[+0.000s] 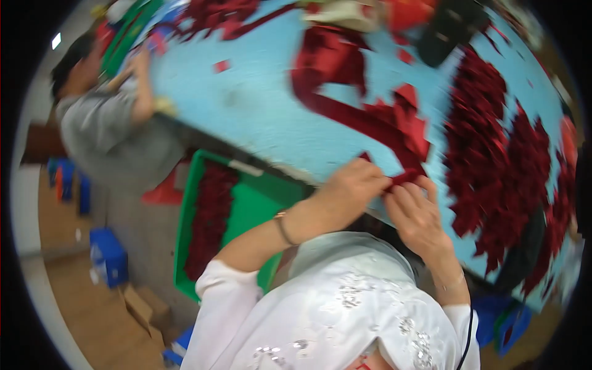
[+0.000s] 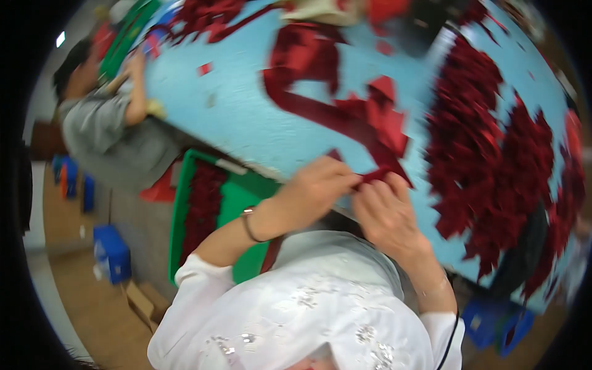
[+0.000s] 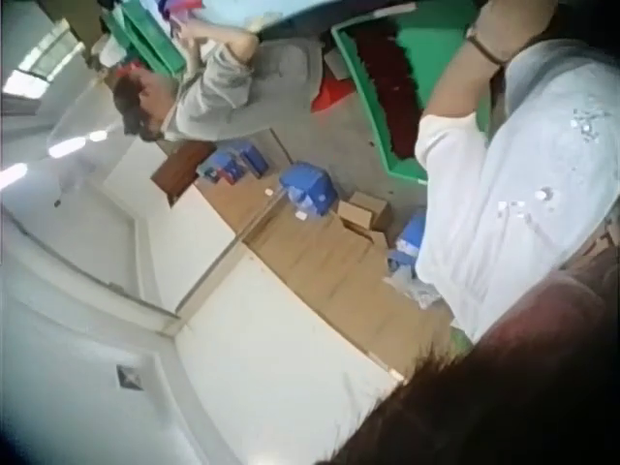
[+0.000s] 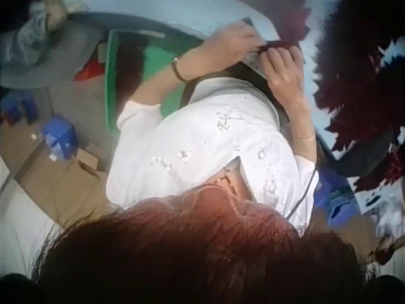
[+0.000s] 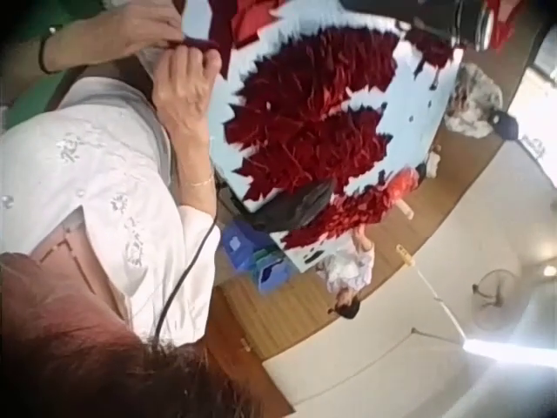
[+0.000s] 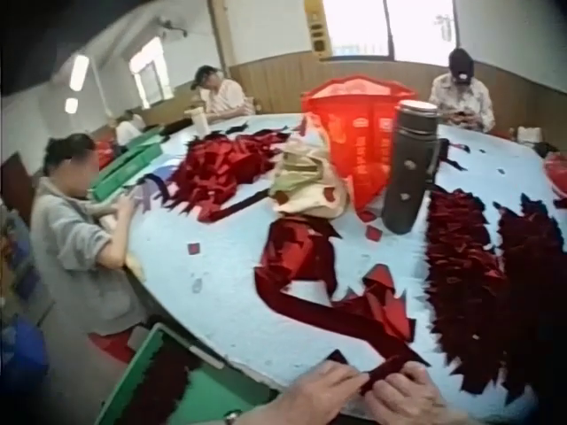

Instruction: Folding long strips of red ribbon into decorative shapes or bows at a factory workbench.

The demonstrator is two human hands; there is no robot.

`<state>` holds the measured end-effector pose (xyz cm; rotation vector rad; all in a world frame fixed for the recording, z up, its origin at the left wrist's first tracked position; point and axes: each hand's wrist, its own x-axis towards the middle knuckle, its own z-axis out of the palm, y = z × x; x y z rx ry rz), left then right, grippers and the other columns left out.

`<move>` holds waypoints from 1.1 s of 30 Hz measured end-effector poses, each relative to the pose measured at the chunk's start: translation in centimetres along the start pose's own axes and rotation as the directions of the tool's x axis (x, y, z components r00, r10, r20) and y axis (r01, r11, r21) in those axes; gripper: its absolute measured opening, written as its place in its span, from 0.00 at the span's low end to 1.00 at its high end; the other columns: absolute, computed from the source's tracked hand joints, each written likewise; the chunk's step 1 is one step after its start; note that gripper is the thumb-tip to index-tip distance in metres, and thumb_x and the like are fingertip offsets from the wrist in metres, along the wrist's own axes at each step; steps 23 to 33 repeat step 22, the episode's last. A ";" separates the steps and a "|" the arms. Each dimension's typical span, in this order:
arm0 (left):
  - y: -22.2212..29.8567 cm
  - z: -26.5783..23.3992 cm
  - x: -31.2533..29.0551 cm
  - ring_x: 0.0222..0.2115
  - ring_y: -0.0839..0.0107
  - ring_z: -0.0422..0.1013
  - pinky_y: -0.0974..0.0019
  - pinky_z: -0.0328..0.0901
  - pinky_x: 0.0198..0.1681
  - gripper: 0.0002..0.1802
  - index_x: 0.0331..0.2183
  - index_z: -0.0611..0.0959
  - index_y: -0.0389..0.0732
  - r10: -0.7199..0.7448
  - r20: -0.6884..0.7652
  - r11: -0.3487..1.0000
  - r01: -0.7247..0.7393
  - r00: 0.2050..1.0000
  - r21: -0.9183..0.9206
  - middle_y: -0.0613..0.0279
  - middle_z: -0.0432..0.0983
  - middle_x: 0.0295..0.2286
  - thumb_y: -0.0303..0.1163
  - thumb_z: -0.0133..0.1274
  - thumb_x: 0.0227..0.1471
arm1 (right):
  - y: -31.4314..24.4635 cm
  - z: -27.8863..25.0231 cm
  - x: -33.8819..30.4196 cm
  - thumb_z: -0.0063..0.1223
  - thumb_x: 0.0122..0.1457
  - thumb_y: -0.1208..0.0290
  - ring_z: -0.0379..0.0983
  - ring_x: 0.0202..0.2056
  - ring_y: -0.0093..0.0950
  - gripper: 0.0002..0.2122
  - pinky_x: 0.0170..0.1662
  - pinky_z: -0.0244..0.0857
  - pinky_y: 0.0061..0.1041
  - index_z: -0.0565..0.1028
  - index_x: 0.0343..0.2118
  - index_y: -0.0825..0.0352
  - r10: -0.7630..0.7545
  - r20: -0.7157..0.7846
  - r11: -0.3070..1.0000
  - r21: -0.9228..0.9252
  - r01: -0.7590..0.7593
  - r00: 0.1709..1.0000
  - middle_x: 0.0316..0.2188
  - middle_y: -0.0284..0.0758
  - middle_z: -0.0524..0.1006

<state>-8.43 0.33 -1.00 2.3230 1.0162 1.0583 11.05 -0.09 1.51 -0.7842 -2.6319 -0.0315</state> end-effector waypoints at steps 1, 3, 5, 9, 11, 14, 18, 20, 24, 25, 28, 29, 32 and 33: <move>0.0 0.3 -0.2 0.32 0.59 0.68 0.62 0.66 0.37 0.13 0.34 0.78 0.33 0.012 -0.016 1.000 -0.011 1.000 0.020 0.56 0.72 0.31 0.21 0.52 0.40 | -0.2 -0.2 -0.1 0.52 0.42 0.78 0.68 0.35 0.35 0.10 0.44 0.60 0.37 0.72 0.32 0.72 0.023 0.021 1.000 0.010 -0.023 1.000 0.31 0.38 0.71; 0.2 1.0 -1.1 0.32 0.59 0.68 0.62 0.65 0.38 0.14 0.34 0.78 0.34 0.001 -0.055 0.997 0.004 0.998 0.083 0.57 0.72 0.30 0.23 0.51 0.39 | -0.5 0.2 -0.1 0.51 0.44 0.80 0.68 0.37 0.37 0.10 0.46 0.59 0.40 0.73 0.33 0.73 0.055 0.054 0.998 0.041 -0.058 0.997 0.33 0.40 0.71; 1.0 1.5 -1.5 0.32 0.60 0.68 0.62 0.65 0.38 0.15 0.34 0.78 0.35 -0.020 -0.098 0.991 0.033 0.995 0.130 0.57 0.71 0.30 0.24 0.51 0.38 | -1.0 0.1 -0.6 0.50 0.45 0.81 0.68 0.38 0.39 0.10 0.48 0.59 0.41 0.73 0.33 0.74 0.049 0.069 0.997 0.055 -0.052 0.996 0.34 0.41 0.71; 2.2 2.6 -2.6 0.33 0.61 0.67 0.62 0.64 0.38 0.17 0.36 0.78 0.34 -0.011 -0.144 0.950 0.056 0.990 0.308 0.56 0.72 0.31 0.26 0.51 0.38 | -1.9 0.2 -1.6 0.49 0.47 0.81 0.68 0.39 0.39 0.11 0.49 0.58 0.42 0.72 0.36 0.75 0.045 0.067 0.999 -0.018 -0.044 0.997 0.37 0.42 0.71; 2.5 3.2 -2.3 0.33 0.61 0.67 0.61 0.64 0.39 0.19 0.37 0.77 0.34 0.014 -0.166 0.912 0.055 0.986 0.406 0.54 0.72 0.33 0.27 0.51 0.38 | -1.9 0.0 -2.1 0.49 0.46 0.82 0.68 0.41 0.39 0.12 0.50 0.58 0.43 0.72 0.36 0.75 0.093 0.057 0.995 -0.027 -0.091 0.994 0.39 0.43 0.72; 2.8 3.6 -2.9 0.34 0.61 0.67 0.61 0.63 0.40 0.20 0.39 0.77 0.33 0.013 -0.201 0.910 0.072 0.979 0.409 0.53 0.72 0.35 0.27 0.51 0.38 | -2.2 -0.2 -2.8 0.49 0.45 0.83 0.68 0.42 0.40 0.13 0.51 0.57 0.44 0.73 0.36 0.76 0.097 0.041 0.995 0.006 -0.098 0.994 0.40 0.44 0.72; 3.3 1.6 -2.0 0.36 0.58 0.67 0.59 0.62 0.43 0.22 0.40 0.76 0.32 -0.132 -0.068 0.965 0.144 0.989 0.221 0.52 0.72 0.38 0.25 0.50 0.37 | -2.0 -0.8 -4.1 0.49 0.40 0.85 0.69 0.43 0.42 0.13 0.51 0.58 0.46 0.74 0.34 0.74 0.137 -0.042 0.980 0.152 -0.129 0.990 0.39 0.44 0.73; 2.9 1.2 -2.1 0.38 0.56 0.67 0.58 0.62 0.43 0.24 0.42 0.76 0.32 -0.112 -0.092 0.973 0.128 0.989 0.193 0.52 0.71 0.40 0.22 0.49 0.36 | -2.2 -0.4 -4.0 0.50 0.40 0.85 0.69 0.43 0.41 0.13 0.52 0.58 0.45 0.74 0.33 0.74 0.152 -0.086 0.967 0.220 -0.130 0.985 0.40 0.44 0.73; 2.9 0.6 -1.2 0.41 0.54 0.67 0.56 0.61 0.47 0.26 0.45 0.76 0.35 -0.130 -0.028 0.978 0.133 0.991 0.161 0.52 0.70 0.44 0.20 0.49 0.37 | -2.2 -0.1 -4.3 0.53 0.41 0.82 0.69 0.44 0.42 0.13 0.52 0.57 0.46 0.74 0.34 0.73 0.191 -0.114 0.959 0.233 -0.161 0.975 0.40 0.43 0.73; 2.9 0.6 -1.2 0.41 0.54 0.67 0.56 0.61 0.47 0.26 0.45 0.76 0.35 -0.130 -0.028 0.978 0.133 0.991 0.161 0.52 0.70 0.44 0.20 0.49 0.37 | -2.2 -0.1 -4.3 0.53 0.41 0.82 0.69 0.44 0.42 0.13 0.52 0.57 0.46 0.74 0.34 0.73 0.191 -0.114 0.959 0.233 -0.161 0.975 0.40 0.43 0.73; 2.9 0.6 -1.2 0.41 0.54 0.67 0.56 0.61 0.47 0.26 0.45 0.76 0.35 -0.130 -0.028 0.978 0.133 0.991 0.161 0.52 0.70 0.44 0.20 0.49 0.37 | -2.2 -0.1 -4.3 0.53 0.41 0.82 0.69 0.44 0.42 0.13 0.52 0.57 0.46 0.74 0.34 0.73 0.191 -0.114 0.959 0.233 -0.161 0.975 0.40 0.43 0.73; 2.9 0.6 -1.2 0.41 0.54 0.67 0.56 0.61 0.47 0.26 0.45 0.76 0.35 -0.130 -0.028 0.978 0.133 0.991 0.161 0.52 0.70 0.44 0.20 0.49 0.37 | -2.2 -0.1 -4.3 0.53 0.41 0.82 0.69 0.44 0.42 0.13 0.52 0.57 0.46 0.74 0.34 0.73 0.191 -0.114 0.959 0.233 -0.161 0.975 0.40 0.43 0.73; 2.9 0.6 -1.2 0.41 0.54 0.67 0.56 0.61 0.47 0.26 0.45 0.76 0.35 -0.130 -0.028 0.978 0.133 0.991 0.161 0.52 0.70 0.44 0.20 0.49 0.37 | -2.2 -0.1 -4.3 0.53 0.41 0.82 0.69 0.44 0.42 0.13 0.52 0.57 0.46 0.74 0.34 0.73 0.191 -0.114 0.959 0.233 -0.161 0.975 0.40 0.43 0.73; 2.9 0.6 -1.2 0.41 0.54 0.67 0.56 0.61 0.47 0.26 0.45 0.76 0.35 -0.130 -0.028 0.978 0.133 0.991 0.161 0.52 0.70 0.44 0.20 0.49 0.37 | -2.2 -0.1 -4.3 0.53 0.41 0.82 0.69 0.44 0.42 0.13 0.52 0.57 0.46 0.74 0.34 0.73 0.191 -0.114 0.959 0.233 -0.161 0.975 0.40 0.43 0.73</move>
